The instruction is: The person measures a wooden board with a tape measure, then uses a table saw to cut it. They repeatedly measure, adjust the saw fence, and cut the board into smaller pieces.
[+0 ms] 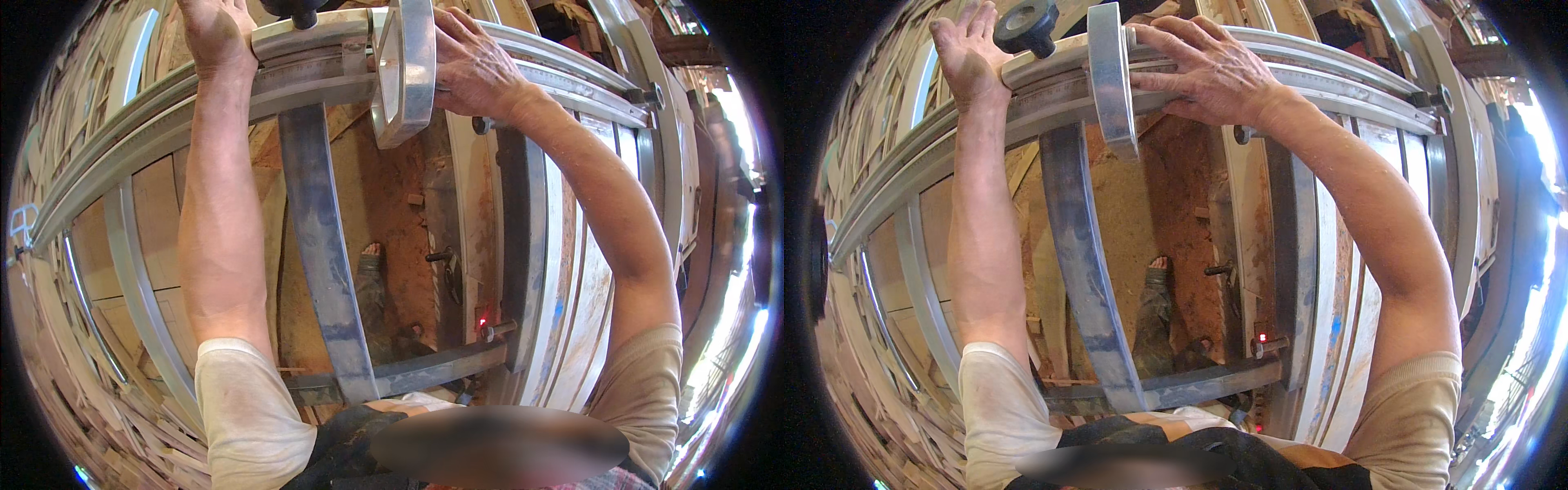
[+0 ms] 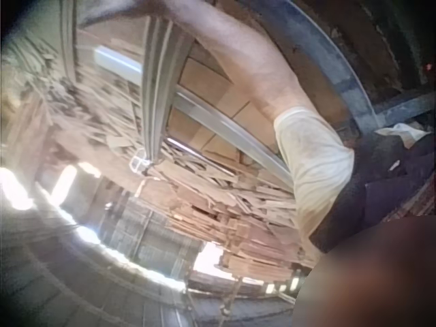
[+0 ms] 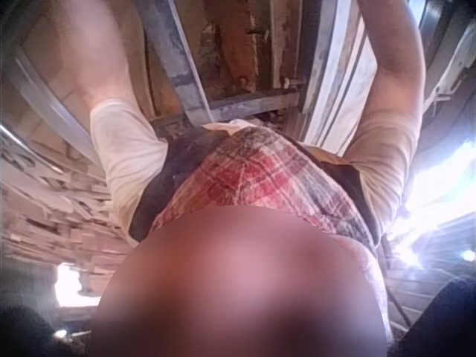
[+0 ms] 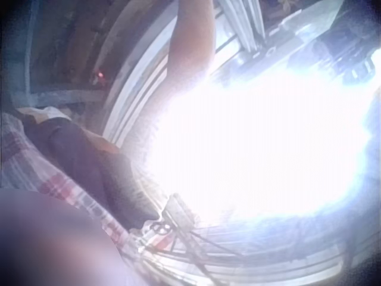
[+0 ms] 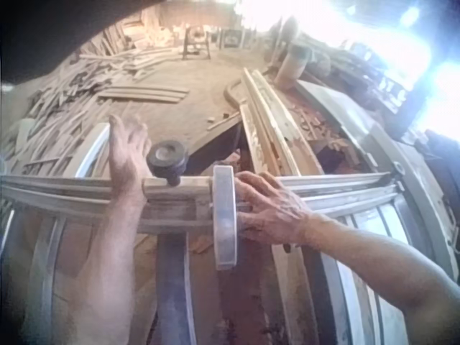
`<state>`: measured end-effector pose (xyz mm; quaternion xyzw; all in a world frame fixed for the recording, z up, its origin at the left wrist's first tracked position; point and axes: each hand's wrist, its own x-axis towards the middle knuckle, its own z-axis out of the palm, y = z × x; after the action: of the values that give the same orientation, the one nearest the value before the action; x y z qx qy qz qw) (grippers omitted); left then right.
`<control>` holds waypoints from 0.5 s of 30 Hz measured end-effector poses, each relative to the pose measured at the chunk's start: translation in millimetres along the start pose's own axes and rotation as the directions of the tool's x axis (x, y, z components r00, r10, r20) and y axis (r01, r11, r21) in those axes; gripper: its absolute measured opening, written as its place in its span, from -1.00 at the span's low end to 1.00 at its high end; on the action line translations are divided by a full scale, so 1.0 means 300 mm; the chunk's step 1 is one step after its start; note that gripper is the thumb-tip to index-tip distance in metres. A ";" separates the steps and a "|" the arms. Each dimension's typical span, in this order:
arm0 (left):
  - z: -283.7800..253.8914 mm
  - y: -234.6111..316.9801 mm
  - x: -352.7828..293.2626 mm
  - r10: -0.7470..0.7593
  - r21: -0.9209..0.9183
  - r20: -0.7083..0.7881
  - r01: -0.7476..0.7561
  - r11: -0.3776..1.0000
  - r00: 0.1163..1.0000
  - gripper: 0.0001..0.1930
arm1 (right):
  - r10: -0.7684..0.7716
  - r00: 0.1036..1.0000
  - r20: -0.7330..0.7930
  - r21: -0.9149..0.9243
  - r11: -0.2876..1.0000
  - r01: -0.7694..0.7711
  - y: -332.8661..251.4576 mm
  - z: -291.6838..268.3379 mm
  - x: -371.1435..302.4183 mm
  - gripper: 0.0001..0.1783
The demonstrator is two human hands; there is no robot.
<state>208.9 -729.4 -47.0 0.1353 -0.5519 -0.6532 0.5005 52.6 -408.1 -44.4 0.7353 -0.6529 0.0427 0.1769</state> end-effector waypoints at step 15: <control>0.316 0.663 -0.040 -0.527 0.569 0.788 -0.703 0.426 0.318 -0.54 | 0.045 0.998 0.053 0.157 0.986 -0.053 -0.044 -0.110 0.001 -0.14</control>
<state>245.6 -642.6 152.4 -0.0693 -0.9854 -0.1510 -0.0376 70.9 -396.8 -16.1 0.7316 -0.6695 0.0808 0.1007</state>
